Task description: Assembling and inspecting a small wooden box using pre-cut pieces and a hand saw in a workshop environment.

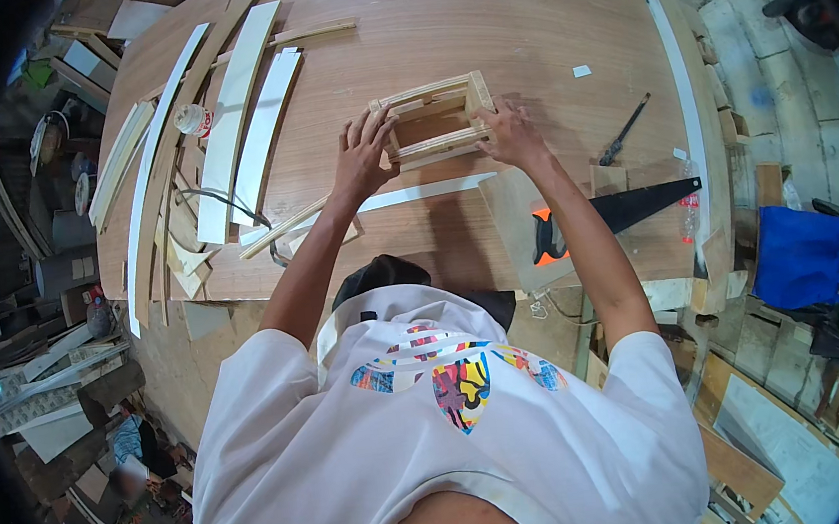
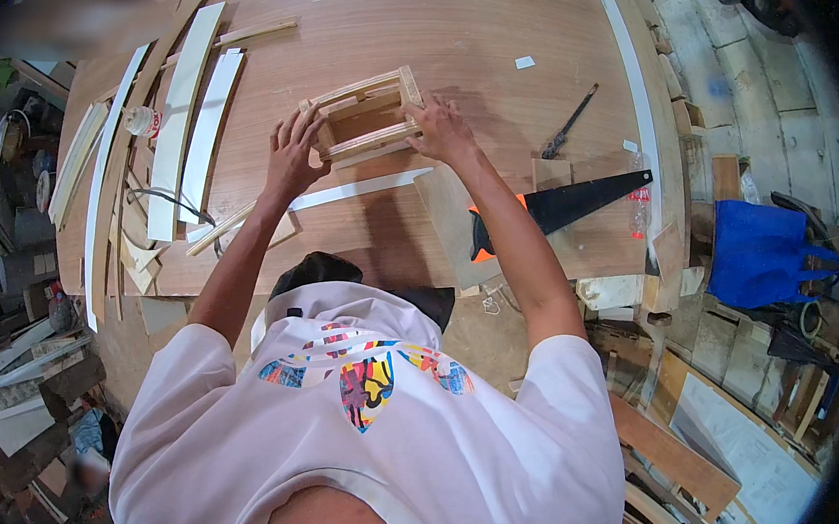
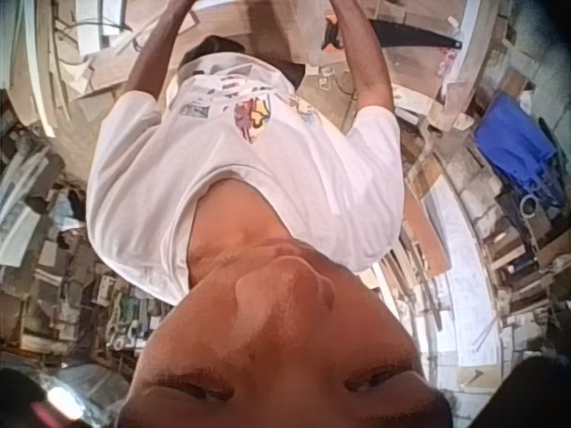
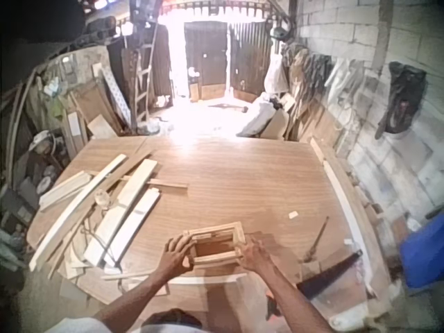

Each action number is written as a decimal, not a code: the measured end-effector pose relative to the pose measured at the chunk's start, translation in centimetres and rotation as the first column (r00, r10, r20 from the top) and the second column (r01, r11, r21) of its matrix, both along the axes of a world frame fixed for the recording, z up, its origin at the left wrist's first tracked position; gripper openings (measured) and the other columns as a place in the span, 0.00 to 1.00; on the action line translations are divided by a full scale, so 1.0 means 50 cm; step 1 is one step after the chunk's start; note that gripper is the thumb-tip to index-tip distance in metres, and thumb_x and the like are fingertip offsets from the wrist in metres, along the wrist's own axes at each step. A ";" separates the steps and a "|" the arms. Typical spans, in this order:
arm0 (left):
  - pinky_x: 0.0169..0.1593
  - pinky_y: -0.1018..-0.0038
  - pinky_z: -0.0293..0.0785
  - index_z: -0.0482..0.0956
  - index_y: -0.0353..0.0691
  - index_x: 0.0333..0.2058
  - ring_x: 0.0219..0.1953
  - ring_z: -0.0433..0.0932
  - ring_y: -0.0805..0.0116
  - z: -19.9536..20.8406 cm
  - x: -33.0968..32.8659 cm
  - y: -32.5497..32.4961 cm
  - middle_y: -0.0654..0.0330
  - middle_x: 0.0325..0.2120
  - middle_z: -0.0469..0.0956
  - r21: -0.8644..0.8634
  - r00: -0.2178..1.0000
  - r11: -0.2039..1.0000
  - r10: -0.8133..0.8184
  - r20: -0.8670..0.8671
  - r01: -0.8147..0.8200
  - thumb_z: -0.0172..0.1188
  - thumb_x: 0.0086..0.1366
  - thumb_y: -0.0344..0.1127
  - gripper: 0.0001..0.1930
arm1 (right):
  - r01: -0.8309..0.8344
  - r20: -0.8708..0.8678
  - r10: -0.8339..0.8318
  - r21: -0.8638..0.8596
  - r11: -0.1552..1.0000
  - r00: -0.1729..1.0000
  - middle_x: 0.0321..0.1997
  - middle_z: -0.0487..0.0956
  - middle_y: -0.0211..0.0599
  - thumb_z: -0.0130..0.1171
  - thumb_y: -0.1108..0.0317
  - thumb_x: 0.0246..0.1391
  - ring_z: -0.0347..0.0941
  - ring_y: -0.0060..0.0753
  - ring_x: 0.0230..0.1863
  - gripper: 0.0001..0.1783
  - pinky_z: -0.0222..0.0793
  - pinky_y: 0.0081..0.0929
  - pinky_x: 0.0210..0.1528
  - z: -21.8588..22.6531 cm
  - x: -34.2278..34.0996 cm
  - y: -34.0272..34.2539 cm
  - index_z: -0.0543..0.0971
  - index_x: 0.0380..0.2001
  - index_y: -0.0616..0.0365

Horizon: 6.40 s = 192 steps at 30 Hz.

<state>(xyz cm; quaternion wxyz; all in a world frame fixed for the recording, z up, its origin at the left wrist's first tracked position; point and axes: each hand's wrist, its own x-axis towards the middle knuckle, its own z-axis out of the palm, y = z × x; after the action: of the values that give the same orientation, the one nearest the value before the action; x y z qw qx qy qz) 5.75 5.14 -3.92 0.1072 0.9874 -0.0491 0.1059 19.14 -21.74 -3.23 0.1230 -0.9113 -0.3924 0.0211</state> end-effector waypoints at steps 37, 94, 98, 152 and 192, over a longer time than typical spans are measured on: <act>0.68 0.52 0.44 0.58 0.53 0.63 0.68 0.52 0.53 -0.007 0.003 -0.014 0.59 0.67 0.53 0.033 0.999 0.999 0.035 -0.036 -0.033 0.71 0.43 0.39 0.47 | 0.723 -0.505 -0.519 0.528 0.445 0.689 0.32 0.80 0.44 0.68 0.60 0.44 0.77 0.50 0.36 0.18 0.73 0.40 0.40 -0.184 -0.192 0.172 0.82 0.37 0.58; 0.55 0.68 0.62 0.74 0.34 0.35 0.43 0.69 0.62 0.168 -0.138 -0.129 0.57 0.35 0.73 -0.822 0.780 -0.405 -0.621 -0.074 -0.400 0.49 0.68 0.38 0.12 | 0.761 -0.863 -0.024 0.432 0.484 0.505 0.16 0.77 0.28 0.63 0.60 0.54 0.70 0.15 0.19 0.16 0.64 0.17 0.23 -0.042 -0.359 -0.002 0.83 0.21 0.62; 0.52 0.67 0.63 0.74 0.34 0.31 0.42 0.70 0.62 0.177 -0.143 -0.137 0.56 0.33 0.74 -0.804 0.797 -0.478 -0.604 0.008 -0.354 0.50 0.68 0.38 0.12 | 0.754 -0.868 -0.004 0.429 0.498 0.497 0.17 0.78 0.27 0.64 0.61 0.54 0.70 0.14 0.19 0.14 0.64 0.16 0.23 -0.034 -0.367 0.008 0.84 0.22 0.62; 0.42 0.70 0.69 0.83 0.32 0.34 0.37 0.75 0.65 0.156 -0.132 -0.095 0.55 0.34 0.78 -0.783 0.914 0.605 -0.222 -0.340 -0.144 0.59 0.64 0.49 0.21 | 0.781 -0.873 -0.297 0.138 0.609 0.386 0.22 0.80 0.37 0.69 0.63 0.45 0.78 0.25 0.25 0.13 0.73 0.26 0.27 -0.194 -0.389 -0.019 0.77 0.25 0.61; 0.37 0.72 0.68 0.82 0.27 0.32 0.32 0.72 0.66 0.147 -0.164 0.015 0.54 0.29 0.76 -0.728 0.905 0.627 -0.086 -0.418 -0.276 0.60 0.64 0.43 0.19 | 0.650 -0.364 -0.545 0.305 0.696 0.755 0.36 0.76 0.54 0.61 0.63 0.47 0.74 0.55 0.41 0.14 0.72 0.44 0.43 -0.122 -0.164 0.194 0.76 0.31 0.65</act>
<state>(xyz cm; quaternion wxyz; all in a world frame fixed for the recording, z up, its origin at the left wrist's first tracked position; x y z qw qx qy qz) -2.45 5.87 3.45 0.5217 0.8448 0.0785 -0.0892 10.94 -12.05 -9.31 0.3605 -0.9314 -0.0492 0.0086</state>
